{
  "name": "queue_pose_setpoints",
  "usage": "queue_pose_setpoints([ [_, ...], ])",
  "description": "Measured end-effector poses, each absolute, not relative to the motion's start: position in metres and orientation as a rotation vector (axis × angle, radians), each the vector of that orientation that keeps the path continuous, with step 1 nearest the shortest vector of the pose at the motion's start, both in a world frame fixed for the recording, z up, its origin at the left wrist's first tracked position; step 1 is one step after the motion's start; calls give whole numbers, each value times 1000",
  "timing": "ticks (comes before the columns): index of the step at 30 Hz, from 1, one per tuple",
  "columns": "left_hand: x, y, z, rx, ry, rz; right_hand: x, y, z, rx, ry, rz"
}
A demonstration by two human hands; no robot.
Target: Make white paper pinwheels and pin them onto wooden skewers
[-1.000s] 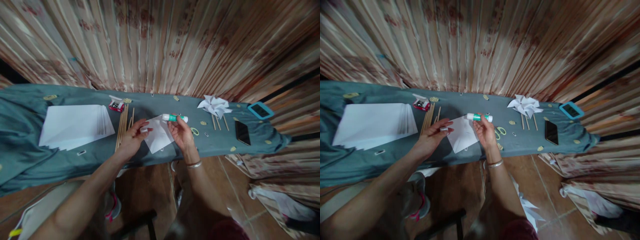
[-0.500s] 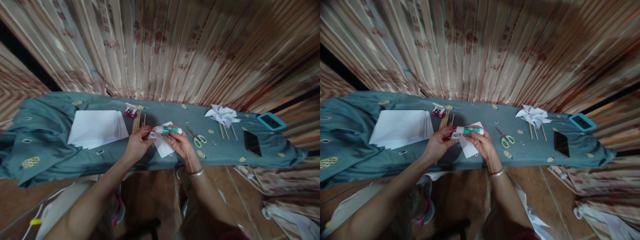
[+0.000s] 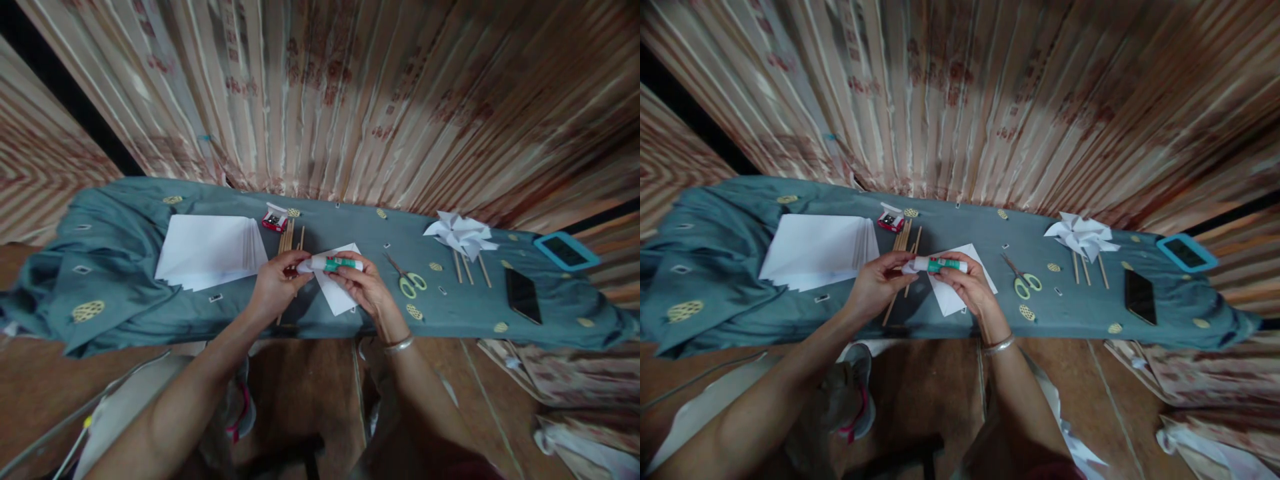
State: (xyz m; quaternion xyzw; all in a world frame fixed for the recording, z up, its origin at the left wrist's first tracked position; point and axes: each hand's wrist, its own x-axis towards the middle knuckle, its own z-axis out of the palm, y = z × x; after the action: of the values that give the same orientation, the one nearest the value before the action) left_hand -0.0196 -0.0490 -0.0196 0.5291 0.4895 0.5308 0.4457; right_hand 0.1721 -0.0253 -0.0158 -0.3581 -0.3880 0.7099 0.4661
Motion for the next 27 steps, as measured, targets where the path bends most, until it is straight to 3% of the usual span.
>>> queue_pose_setpoints([
  [27, -36, -65, -14, 1731, 1290, 1099, 160, -31, -22, -1057, -1125, 1737],
])
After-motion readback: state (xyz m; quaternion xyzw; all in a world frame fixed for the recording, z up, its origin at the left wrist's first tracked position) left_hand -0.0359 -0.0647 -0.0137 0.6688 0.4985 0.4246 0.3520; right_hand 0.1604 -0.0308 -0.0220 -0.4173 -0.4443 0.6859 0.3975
